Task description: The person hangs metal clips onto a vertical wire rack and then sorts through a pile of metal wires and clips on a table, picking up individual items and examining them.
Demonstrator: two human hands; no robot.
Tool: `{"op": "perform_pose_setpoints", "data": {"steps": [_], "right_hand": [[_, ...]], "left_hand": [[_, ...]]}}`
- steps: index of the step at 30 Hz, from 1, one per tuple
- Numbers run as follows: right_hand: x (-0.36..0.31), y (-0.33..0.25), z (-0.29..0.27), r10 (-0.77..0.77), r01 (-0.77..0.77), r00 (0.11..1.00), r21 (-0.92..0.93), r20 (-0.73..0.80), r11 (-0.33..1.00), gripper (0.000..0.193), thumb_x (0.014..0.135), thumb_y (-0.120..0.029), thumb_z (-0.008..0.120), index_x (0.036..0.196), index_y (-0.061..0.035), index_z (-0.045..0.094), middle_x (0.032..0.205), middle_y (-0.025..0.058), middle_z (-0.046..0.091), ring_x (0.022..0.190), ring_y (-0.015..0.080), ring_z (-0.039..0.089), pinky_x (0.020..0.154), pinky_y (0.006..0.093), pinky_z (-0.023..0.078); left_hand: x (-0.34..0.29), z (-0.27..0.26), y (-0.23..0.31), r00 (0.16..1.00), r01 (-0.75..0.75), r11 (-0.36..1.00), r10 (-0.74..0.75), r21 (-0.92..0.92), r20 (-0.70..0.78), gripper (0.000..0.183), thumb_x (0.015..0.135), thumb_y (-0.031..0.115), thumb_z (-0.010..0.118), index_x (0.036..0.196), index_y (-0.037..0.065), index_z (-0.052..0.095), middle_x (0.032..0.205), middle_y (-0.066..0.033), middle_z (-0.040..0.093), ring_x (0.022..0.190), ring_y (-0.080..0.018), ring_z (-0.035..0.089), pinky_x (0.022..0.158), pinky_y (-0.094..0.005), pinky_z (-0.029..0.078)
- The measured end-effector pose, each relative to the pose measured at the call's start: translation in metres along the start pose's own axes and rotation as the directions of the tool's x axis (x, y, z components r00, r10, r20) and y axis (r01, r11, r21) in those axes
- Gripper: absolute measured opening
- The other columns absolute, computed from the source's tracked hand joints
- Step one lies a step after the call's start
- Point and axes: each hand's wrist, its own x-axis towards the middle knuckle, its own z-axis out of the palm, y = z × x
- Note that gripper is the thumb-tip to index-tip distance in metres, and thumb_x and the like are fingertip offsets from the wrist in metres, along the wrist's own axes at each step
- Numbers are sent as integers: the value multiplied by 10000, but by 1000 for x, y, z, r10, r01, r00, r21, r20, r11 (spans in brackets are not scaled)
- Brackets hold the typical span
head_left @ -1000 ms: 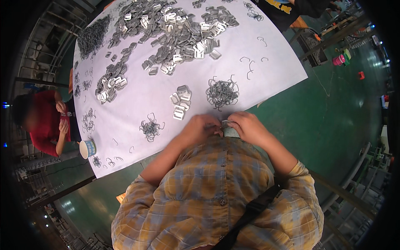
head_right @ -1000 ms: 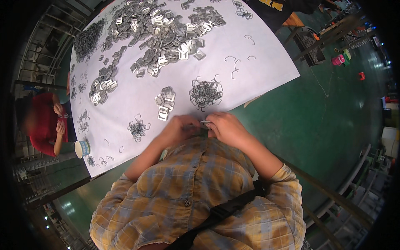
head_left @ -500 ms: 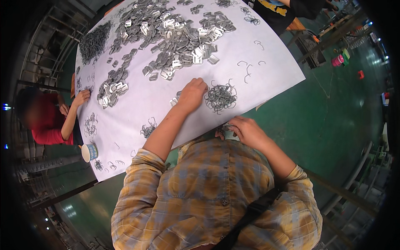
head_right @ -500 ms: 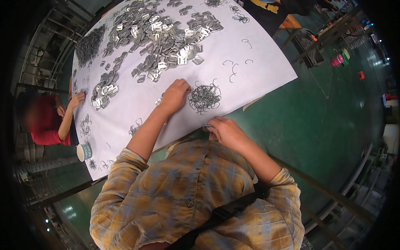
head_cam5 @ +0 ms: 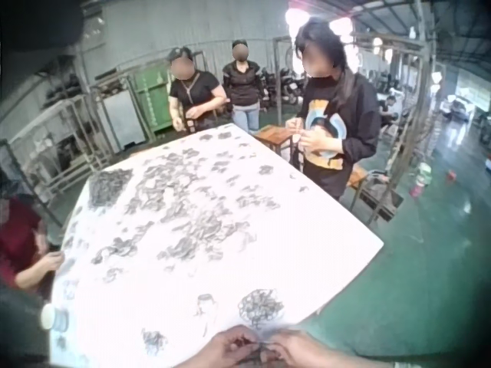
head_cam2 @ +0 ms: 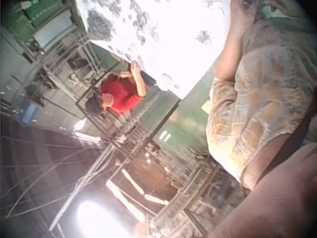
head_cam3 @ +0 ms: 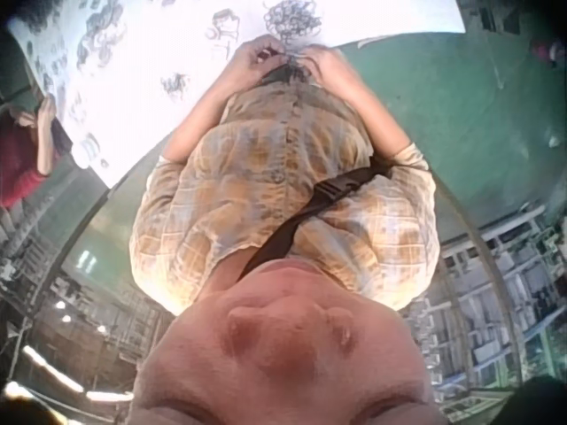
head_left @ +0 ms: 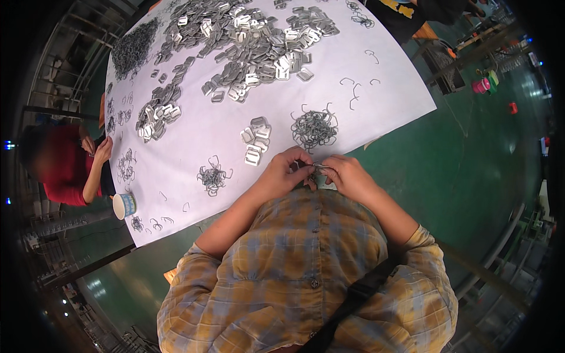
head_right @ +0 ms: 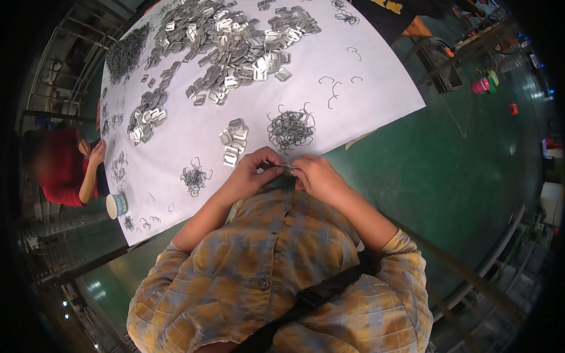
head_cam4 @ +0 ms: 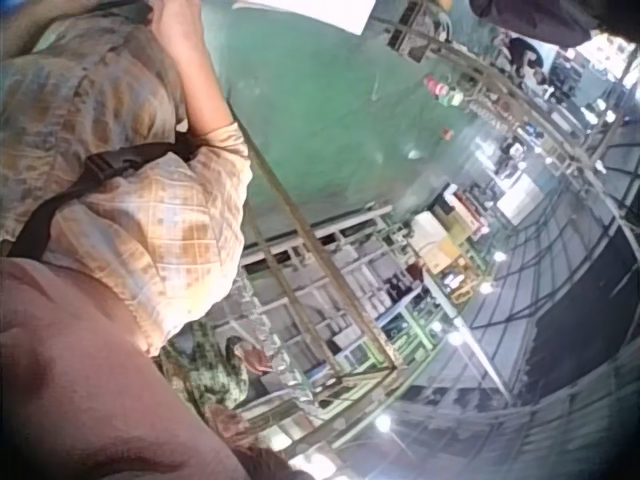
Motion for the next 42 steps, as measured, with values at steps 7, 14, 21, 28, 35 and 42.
{"op": "perform_pose_setpoints", "data": {"steps": [7,14,21,28,35,42], "right_hand": [[8,-6,-7,-108,105,989,37,96,994,109,788,-100,589,812,6,595,725,151,565,620,327,566,600,403,456],[68,6,2,-42,40,999,-72,-28,997,197,747,-168,654,878,-23,626,779,121,578,755,263,572,651,353,455],[158,0,76,-241,207,970,-471,-12,857,378,693,-191,694,1008,-24,569,1010,88,533,956,257,490,792,366,407],[171,13,72,-228,197,968,-241,-105,950,208,689,-126,692,824,-33,564,764,99,577,746,256,565,636,358,438],[86,5,-3,-23,-7,986,178,165,984,153,688,-67,669,806,-7,592,600,27,505,548,103,464,510,255,383],[31,-2,-24,90,-109,991,198,103,974,154,693,-8,677,831,7,610,614,-27,453,575,56,418,509,219,355]], "left_hand": [[-14,12,-10,992,-103,992,96,-78,-84,94,851,7,538,929,30,491,962,-46,560,938,-123,506,862,-271,391],[-31,18,-13,962,-229,971,236,68,-135,93,837,-19,532,899,10,470,892,-74,554,862,-169,551,800,-292,435],[-42,19,-15,973,-206,967,219,149,-75,111,841,-24,518,923,26,462,995,-94,561,963,-191,533,867,-294,392],[-45,19,-15,974,-174,974,192,145,-119,104,841,-2,528,922,21,467,956,-97,571,925,-187,541,844,-297,405],[-32,25,-16,957,-168,981,187,100,-224,85,839,-6,525,912,10,485,869,-83,580,865,-156,543,814,-286,419],[-15,30,-9,963,-96,987,124,126,-240,82,829,8,554,896,10,508,829,-62,585,846,-134,545,792,-281,424]]}}
